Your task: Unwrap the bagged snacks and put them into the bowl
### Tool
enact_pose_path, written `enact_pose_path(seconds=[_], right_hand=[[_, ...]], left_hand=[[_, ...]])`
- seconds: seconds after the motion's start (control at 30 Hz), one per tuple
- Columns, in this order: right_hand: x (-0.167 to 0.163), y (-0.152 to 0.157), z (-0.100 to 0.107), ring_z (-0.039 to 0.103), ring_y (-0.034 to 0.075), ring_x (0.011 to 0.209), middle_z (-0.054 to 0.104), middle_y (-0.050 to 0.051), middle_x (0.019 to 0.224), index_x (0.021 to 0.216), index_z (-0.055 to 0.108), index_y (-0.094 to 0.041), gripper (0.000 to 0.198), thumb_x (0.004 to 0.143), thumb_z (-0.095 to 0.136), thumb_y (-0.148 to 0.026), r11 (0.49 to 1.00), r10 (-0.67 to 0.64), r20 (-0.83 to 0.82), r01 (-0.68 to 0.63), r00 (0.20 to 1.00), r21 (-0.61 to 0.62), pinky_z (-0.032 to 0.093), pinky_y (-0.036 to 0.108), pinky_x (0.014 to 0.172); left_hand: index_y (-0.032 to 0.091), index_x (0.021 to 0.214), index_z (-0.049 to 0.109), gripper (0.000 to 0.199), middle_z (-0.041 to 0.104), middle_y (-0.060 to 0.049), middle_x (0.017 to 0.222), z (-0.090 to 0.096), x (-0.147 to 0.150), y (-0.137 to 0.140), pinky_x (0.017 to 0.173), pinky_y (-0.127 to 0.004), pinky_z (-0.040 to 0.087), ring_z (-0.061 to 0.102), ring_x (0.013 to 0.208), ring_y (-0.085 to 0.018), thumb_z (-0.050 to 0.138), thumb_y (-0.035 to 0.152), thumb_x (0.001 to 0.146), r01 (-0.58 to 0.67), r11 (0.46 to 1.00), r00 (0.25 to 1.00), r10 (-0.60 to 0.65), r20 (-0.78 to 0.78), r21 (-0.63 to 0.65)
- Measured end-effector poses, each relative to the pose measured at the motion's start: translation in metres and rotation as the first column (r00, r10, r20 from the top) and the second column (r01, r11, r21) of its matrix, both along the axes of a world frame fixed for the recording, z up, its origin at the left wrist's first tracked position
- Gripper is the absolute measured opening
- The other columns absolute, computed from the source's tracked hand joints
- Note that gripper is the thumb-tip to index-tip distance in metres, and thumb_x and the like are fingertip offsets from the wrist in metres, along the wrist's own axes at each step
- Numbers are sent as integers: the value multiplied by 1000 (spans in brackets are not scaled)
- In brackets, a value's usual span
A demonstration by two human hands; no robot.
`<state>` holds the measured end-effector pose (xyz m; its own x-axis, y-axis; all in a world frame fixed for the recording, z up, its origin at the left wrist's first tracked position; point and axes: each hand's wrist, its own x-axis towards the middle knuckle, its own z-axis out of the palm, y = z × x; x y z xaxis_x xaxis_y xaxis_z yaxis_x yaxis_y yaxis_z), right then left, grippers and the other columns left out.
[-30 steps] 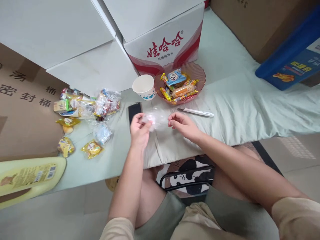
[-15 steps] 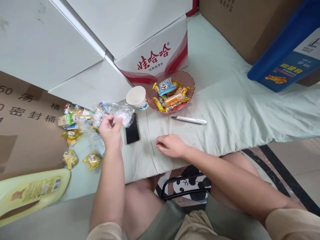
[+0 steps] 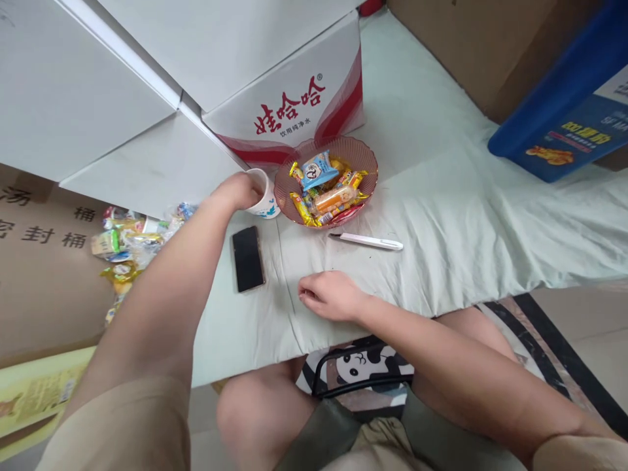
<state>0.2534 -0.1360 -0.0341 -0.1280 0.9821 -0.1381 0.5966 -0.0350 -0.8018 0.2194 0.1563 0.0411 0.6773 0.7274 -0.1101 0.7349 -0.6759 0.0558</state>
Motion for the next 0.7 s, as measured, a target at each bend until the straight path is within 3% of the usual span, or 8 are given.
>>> enact_pose_path(seconds=[0.1,0.2,0.3,0.4,0.5,0.6,0.7], right_hand=[[3,-4,-4,65,19,85,76,7,101,96,69,-19,21,96,48,-22,999,14,-27,-13,1000,31,37,29,72],[0,-9,-9,64,19,83,76,7,97,93,68,-18,20,94,48,-19,998,14,-16,-12,1000,66,37,30,73],[-9,-11,-11,64,20,82,76,8,94,89,68,-19,21,95,47,-21,997,-3,80,-3,997,73,34,31,70],[-20,-10,-13,65,22,83,76,9,93,90,67,-19,25,97,44,-24,996,-13,194,-4,981,85,30,32,67],[-27,-9,-14,66,23,83,75,9,92,90,67,-19,27,98,42,-26,995,-20,281,-9,959,102,28,33,65],[-27,-8,-14,66,23,83,75,9,92,90,67,-19,28,99,41,-27,995,-6,307,-26,952,99,27,34,64],[-25,-7,-12,65,22,81,75,9,91,90,66,-19,27,99,42,-26,996,8,309,-34,951,80,26,34,63]], left_hand=[[4,89,69,31,67,-3,80,22,-14,1,91,-35,46,67,94,-22,57,33,87,28,997,1000,-27,-9,76],[1,97,69,39,62,0,84,47,-53,-1,98,-40,42,67,103,-21,41,28,94,-27,985,995,10,99,169],[8,98,71,28,65,-1,85,60,-107,-7,95,-39,46,68,98,-22,50,24,89,-155,967,984,132,121,203],[14,102,71,25,71,-9,100,50,-159,-11,95,-43,49,67,103,-30,59,25,83,-207,958,978,209,10,199],[13,112,66,40,66,-19,121,26,-193,-6,103,-47,45,59,121,-38,67,36,80,-200,965,972,218,-93,171],[14,115,60,50,59,-22,132,3,-207,3,105,-49,43,52,128,-41,75,40,74,-218,959,966,238,-98,178],[17,104,59,37,61,-19,127,-4,-207,9,106,-48,41,52,126,-38,76,27,73,-213,959,970,230,-73,190]])
